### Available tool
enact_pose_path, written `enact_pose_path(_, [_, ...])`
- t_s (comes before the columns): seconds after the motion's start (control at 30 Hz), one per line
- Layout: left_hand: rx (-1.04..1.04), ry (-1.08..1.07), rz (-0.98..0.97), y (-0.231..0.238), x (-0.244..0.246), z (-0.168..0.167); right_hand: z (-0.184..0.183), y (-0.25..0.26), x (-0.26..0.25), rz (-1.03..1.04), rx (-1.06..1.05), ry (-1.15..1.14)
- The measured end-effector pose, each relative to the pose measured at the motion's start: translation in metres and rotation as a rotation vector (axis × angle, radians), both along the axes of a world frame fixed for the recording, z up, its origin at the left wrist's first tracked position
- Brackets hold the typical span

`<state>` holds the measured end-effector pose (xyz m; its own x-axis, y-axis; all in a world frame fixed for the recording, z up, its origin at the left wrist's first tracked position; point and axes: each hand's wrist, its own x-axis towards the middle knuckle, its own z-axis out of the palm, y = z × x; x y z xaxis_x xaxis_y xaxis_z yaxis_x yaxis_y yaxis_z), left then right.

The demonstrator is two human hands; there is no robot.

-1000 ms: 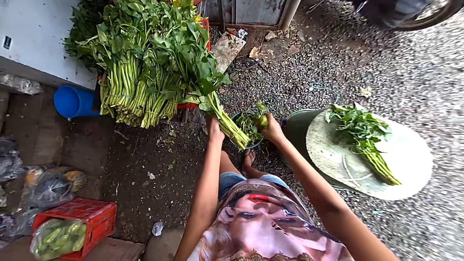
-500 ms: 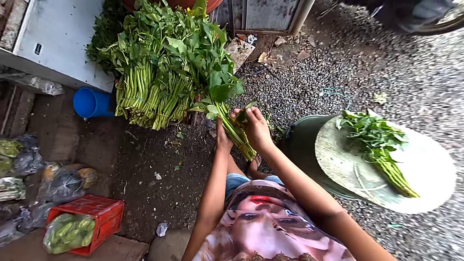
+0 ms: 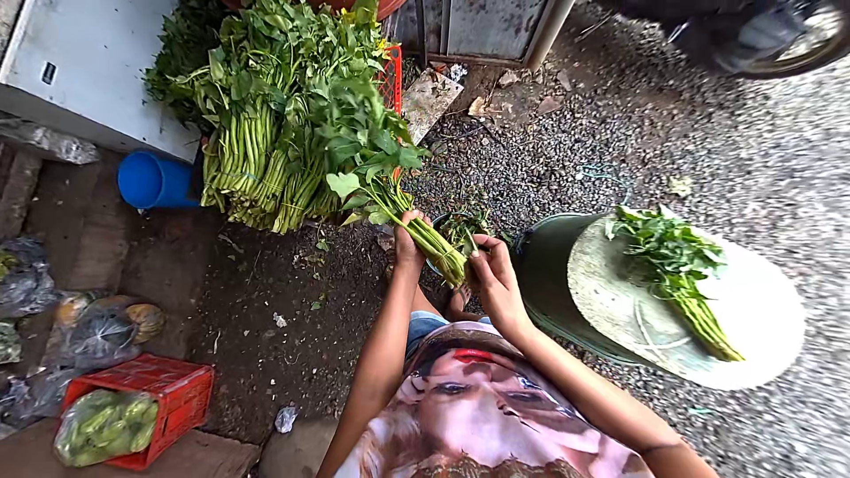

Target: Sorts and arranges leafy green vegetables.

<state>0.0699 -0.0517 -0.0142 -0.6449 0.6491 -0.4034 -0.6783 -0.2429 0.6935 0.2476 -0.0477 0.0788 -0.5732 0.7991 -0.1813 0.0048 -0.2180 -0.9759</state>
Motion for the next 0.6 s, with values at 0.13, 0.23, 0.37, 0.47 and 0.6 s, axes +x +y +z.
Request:
enact_pose_path(0.13, [-0.040,0.022,-0.043,-0.008,-0.014,-0.006,0.024,0.004,0.027,-0.056,0.408,0.035])
enact_pose_path(0.23, [0.231,-0.026,-0.148,-0.021,-0.024,-0.009,-0.021,0.046,0.030,-0.106,0.508,-0.194])
enact_pose_path(0.37, [0.457,-0.040,-0.226,-0.030,-0.022,-0.011,-0.111,0.094,0.010,0.238,0.269,-0.652])
enact_pose_path(0.47, [0.417,0.063,-0.269,-0.040,-0.012,0.008,-0.081,0.079,-0.023,0.266,0.454,-0.471])
enact_pose_path(0.6, [0.105,0.287,-0.079,-0.049,0.004,0.023,-0.020,0.060,-0.070,0.233,0.388,-0.145])
